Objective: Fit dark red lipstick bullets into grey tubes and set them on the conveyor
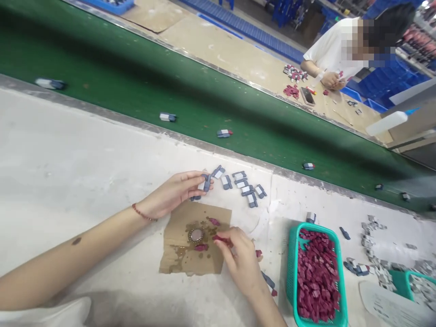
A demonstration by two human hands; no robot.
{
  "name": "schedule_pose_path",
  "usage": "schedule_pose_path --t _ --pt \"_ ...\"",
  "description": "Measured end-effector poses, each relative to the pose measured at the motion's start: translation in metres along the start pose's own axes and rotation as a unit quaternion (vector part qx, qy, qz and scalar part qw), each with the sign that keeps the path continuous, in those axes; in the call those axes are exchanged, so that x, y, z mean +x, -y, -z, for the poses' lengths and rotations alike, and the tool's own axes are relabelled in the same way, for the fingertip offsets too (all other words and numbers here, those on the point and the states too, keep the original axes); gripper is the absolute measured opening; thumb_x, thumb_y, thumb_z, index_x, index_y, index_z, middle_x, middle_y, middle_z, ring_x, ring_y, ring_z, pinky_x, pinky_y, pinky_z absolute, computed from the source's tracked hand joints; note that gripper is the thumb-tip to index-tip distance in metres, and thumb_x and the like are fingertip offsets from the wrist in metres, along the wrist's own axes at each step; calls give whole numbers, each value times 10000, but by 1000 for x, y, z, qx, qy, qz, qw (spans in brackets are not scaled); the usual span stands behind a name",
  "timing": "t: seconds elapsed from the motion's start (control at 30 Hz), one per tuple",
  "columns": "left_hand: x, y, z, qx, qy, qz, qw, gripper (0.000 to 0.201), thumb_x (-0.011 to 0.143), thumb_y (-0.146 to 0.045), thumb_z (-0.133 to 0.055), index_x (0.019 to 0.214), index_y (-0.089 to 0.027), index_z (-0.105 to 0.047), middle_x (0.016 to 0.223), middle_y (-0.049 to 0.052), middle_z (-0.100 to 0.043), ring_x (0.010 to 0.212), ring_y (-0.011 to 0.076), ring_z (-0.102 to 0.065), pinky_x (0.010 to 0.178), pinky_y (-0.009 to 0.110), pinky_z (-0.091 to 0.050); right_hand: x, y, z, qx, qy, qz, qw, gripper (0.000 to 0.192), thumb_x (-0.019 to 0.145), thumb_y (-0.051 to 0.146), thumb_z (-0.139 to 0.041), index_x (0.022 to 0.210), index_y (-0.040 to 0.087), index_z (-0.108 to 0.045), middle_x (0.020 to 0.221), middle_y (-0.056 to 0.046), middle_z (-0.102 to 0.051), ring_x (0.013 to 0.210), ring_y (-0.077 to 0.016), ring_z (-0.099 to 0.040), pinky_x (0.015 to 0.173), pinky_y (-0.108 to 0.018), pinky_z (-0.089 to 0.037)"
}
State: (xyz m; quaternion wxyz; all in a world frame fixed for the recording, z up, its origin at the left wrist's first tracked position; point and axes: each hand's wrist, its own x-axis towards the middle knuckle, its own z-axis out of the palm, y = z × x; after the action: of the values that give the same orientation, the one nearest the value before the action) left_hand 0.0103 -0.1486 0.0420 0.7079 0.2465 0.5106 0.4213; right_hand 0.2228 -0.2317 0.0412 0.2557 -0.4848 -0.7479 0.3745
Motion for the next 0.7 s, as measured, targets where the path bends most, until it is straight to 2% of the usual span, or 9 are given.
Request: schedule_pose_path --t 0.1,0.23,0.33,0.43,0.57,0.63,0.7 --pt "-22 5 14 2 -35 -7 999 377 594 -353 -876 899 -194 -720 895 37 -739 922 218 -670 831 305 -539 13 2 -23 -79 43 84 992 223 997 201 -414 885 190 -607 790 -61 -662 739 -194 -618 647 -295 -515" --pt "-39 14 24 10 -71 -7 997 407 534 -390 -909 826 -175 -726 825 59 -743 873 226 -664 821 311 -514 20 3 -37 -199 64 171 963 256 971 90 -401 829 181 -593 719 -49 -619 677 -204 -565 582 -302 -480" --pt "-45 23 28 -32 -89 14 995 424 500 -384 -930 802 -167 -724 754 42 -726 765 182 -649 673 245 -510 22 5 -42 -253 67 200 944 255 930 26 -428 806 179 -590 710 -48 -605 678 -205 -552 571 -298 -466" --pt "-48 29 28 -89 -87 46 991 453 497 -357 -939 855 -182 -725 721 3 -701 650 127 -619 544 190 -477 22 6 -46 -269 71 206 938 272 916 3 -428 791 183 -589 704 -47 -599 674 -202 -552 564 -294 -461" --pt "-51 31 27 -104 -79 63 989 432 548 -328 -924 924 -193 -759 814 -2 -717 643 96 -627 588 173 -518 24 4 -43 -210 66 187 957 275 946 47 -400 822 176 -608 706 -56 -622 669 -210 -577 559 -309 -479" --pt "-53 30 27 -101 -66 63 991 386 587 -317 -907 928 -192 -774 907 18 -738 722 110 -656 676 176 -543 26 3 -36 -113 64 145 981 231 970 114 -427 875 184 -626 733 -50 -650 697 -201 -611 604 -301 -514" --pt "-55 30 27 -92 -29 67 993 402 614 -306 -894 982 -197 -775 997 38 -747 835 138 -678 777 187 -546 27 3 -26 4 47 76 996 162 968 180 -492 914 203 -643 789 -40 -690 745 -184 -656 661 -286 -542"
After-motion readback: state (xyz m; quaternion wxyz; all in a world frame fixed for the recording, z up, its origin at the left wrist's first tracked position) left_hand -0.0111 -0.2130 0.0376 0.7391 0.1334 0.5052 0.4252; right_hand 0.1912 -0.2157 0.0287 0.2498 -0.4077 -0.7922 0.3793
